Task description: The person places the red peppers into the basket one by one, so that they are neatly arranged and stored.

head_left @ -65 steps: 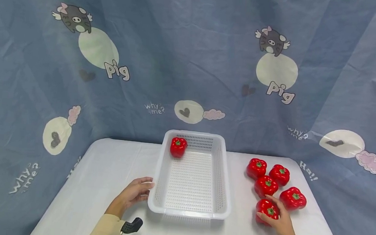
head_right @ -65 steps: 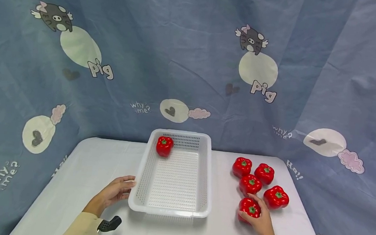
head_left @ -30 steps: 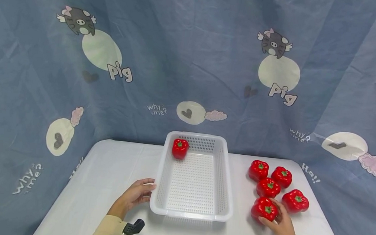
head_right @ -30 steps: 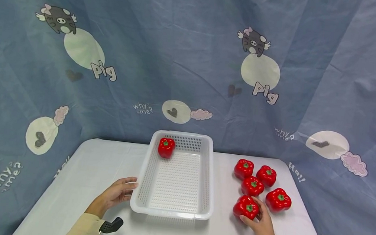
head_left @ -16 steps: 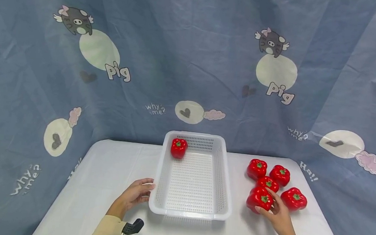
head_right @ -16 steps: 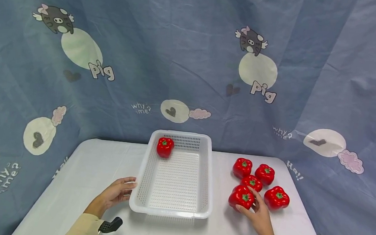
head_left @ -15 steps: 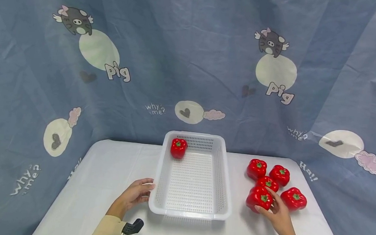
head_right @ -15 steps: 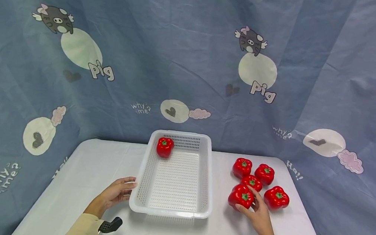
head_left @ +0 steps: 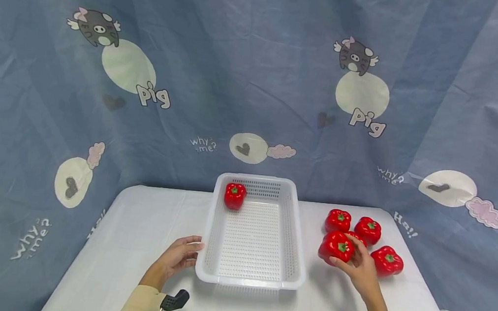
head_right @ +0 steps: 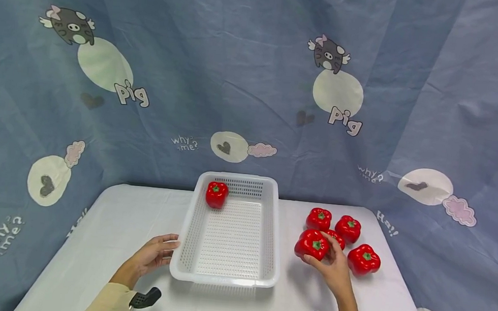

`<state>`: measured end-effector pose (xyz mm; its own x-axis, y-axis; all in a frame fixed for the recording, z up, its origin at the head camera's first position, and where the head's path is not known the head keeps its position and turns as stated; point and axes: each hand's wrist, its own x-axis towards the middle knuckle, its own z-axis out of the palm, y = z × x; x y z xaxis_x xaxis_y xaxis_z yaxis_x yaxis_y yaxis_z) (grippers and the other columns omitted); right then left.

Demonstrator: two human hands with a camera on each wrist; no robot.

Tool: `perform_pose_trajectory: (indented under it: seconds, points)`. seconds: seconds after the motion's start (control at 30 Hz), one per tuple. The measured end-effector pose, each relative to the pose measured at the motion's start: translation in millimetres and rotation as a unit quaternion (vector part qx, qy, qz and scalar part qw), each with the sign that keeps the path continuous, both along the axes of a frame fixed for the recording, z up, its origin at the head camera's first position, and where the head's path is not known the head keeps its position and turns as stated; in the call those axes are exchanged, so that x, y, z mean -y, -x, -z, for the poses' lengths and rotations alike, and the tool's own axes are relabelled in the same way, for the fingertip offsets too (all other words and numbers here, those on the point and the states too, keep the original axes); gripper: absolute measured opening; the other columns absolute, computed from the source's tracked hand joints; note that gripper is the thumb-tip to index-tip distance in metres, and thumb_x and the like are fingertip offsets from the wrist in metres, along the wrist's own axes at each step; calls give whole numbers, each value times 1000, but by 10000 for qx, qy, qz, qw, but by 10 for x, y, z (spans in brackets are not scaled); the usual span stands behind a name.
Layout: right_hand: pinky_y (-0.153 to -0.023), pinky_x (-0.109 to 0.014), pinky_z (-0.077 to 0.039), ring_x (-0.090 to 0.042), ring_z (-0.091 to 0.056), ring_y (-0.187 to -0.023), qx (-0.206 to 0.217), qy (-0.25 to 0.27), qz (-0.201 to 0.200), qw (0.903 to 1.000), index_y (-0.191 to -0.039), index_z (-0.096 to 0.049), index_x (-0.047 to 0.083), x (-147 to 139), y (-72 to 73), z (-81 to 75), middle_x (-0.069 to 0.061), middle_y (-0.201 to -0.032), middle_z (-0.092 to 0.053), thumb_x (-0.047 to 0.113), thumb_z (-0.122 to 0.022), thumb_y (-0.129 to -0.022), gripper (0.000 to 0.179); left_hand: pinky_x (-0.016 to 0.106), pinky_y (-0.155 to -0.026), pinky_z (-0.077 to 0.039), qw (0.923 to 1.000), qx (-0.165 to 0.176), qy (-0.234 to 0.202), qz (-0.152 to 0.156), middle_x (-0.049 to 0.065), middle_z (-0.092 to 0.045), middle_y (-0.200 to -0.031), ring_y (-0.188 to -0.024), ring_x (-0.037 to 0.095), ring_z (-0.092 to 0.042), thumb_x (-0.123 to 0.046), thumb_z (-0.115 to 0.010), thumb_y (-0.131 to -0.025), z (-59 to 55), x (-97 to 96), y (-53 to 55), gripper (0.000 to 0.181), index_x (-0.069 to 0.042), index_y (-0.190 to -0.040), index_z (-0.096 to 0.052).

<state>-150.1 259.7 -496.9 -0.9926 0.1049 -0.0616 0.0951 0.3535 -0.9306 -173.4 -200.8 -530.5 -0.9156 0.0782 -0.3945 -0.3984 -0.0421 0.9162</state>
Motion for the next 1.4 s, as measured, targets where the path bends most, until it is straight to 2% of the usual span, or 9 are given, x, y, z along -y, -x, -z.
perform_pose_trajectory:
  seconds: [0.13, 0.33, 0.5, 0.67, 1.03, 1.23, 1.4]
  points:
    - [-92, -40, -49, -41, -31, -137, -168, 16, 11, 9999, -148, -31, 11, 32, 38, -26, -17, -153, -28, 27, -80, -79, 86, 27, -65, -55, 10000, -11, -29, 50, 6, -67, -94, -78, 16, -61, -13, -64, -91, -6, 8, -7, 47, 8, -129, -48]
    - [-96, -48, -45, -42, -31, -137, -217, -40, 7, 9998, -148, -33, 13, 104, 84, -95, -17, -152, -29, 29, -82, -76, 88, 27, -65, -55, 9998, 18, -148, 88, 6, -66, -93, -78, 16, -61, -12, -64, -90, 1, 21, 9, 47, 9, -129, -48]
    - [-98, -48, -44, -41, -32, -136, -320, 101, -86, 9994, -146, -36, 14, 189, 152, -171, -16, -151, -32, 27, -82, -76, 85, 26, -65, -55, 9995, -49, -234, 208, 6, -67, -93, -79, 16, -61, -11, -64, -89, -7, 39, 17, 47, 10, -128, -48]
    - [-101, -52, -40, -41, -34, -135, -467, 142, -281, 9984, -145, -38, 13, 272, 246, -225, -17, -150, -35, 25, -82, -77, 82, 27, -66, -55, 9993, -92, -259, 243, 6, -67, -94, -79, 16, -62, -11, -64, -89, -10, 44, 17, 46, 10, -127, -49]
    - [-98, -49, -45, -36, -43, -129, -751, 216, -724, 9943, -141, -43, 12, 536, 421, -285, -14, -142, -45, 23, -85, -73, 81, 27, -68, -55, 9996, -151, -111, 215, 7, -67, -95, -80, 16, -62, -12, -63, -90, 10, 35, 8, 48, 11, -129, -47]
    - [-92, -47, -50, -37, -45, -127, -712, 288, -1004, 9920, -140, -44, 12, 673, 526, -283, -13, -142, -44, 20, -83, -74, 77, 27, -67, -55, 9998, -143, -70, 148, 6, -67, -93, -78, 16, -62, -12, -63, -91, 2, 30, -10, 47, 11, -129, -46]
    - [-91, -48, -50, -39, -46, -127, -619, 322, -1188, 9905, -140, -43, 13, 787, 615, -286, -14, -143, -44, 21, -84, -74, 78, 26, -66, -54, 9997, -133, -103, 150, 6, -67, -94, -78, 16, -62, -12, -63, -90, 18, 27, 11, 48, 10, -129, -47]
